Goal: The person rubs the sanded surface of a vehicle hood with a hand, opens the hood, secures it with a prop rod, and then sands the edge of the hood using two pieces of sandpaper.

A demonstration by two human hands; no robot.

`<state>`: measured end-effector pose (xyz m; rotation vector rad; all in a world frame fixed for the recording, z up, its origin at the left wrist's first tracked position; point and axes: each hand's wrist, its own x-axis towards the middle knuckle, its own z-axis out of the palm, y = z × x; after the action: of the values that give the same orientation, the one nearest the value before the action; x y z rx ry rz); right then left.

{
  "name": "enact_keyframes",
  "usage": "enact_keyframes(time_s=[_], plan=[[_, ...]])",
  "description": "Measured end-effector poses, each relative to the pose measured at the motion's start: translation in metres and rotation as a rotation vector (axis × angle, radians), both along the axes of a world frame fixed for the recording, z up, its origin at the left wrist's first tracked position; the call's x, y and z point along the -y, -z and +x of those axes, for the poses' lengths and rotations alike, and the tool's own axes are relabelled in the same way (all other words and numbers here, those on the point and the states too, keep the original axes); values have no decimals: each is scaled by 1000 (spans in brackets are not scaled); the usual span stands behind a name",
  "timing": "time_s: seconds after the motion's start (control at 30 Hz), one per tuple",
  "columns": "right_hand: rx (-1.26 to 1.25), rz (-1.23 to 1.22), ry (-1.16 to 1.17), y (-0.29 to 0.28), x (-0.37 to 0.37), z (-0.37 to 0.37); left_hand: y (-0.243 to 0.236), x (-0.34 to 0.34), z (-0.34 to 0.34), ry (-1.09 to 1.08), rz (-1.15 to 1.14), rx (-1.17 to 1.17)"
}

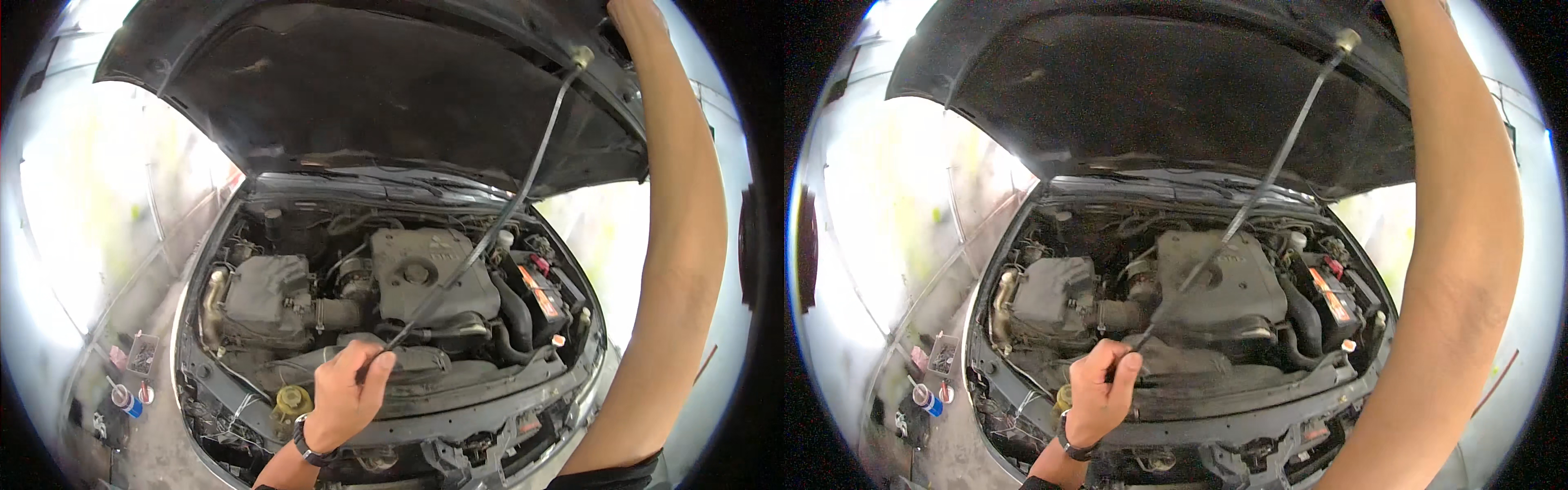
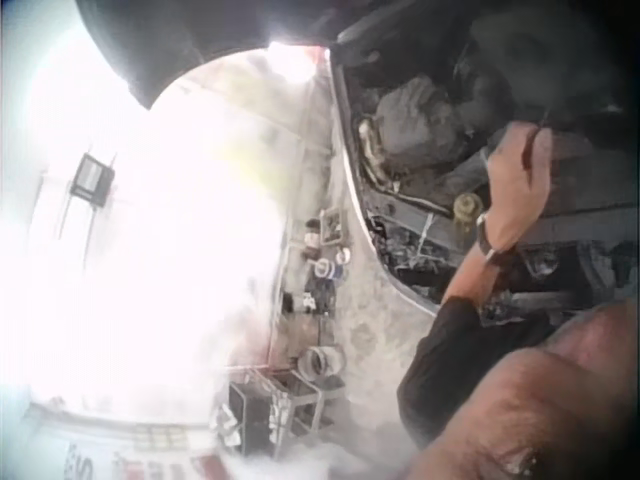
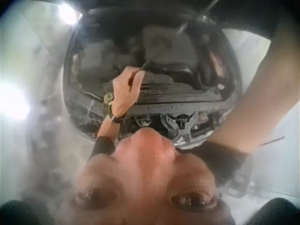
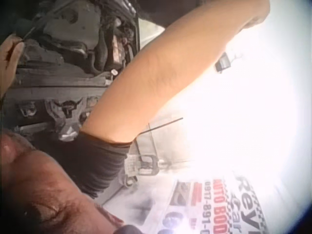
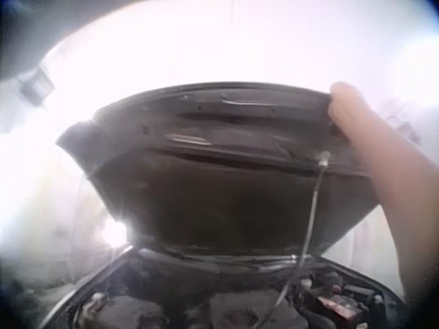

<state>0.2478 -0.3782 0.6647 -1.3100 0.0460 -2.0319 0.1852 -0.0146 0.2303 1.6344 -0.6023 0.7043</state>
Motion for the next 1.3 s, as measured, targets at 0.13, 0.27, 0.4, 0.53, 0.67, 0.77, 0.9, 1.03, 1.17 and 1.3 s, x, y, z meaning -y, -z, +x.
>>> enact_keyframes(time_s=[0.13,0.27,0.4,0.53,0.67,0.77,0.9,1.03,1.17,1.3], plan=[[7,99,-114,-67,-8,30,-4,-21,5,-175,-89,23],[1,174,-184,-112,-8,42,-6,-36,13,-206,-212,15],[-10,243,-253,-121,-8,60,-3,-54,19,-179,-297,45],[-27,270,-251,-134,-7,62,-3,-64,16,-162,-372,-70],[-28,295,-281,-138,-11,67,-10,-76,16,-195,-424,-86],[-34,309,-293,-142,-13,65,-9,-87,25,-200,-447,-91],[-23,328,-314,-142,-14,68,-13,-101,28,-182,-570,-60],[-8,324,-311,-146,-12,61,-13,-103,29,-118,-596,-85],[-11,334,-334,-145,-21,63,-10,-103,33,-115,-584,-79],[-9,340,-355,-139,-24,61,-6,-101,42,-98,-570,-62]])
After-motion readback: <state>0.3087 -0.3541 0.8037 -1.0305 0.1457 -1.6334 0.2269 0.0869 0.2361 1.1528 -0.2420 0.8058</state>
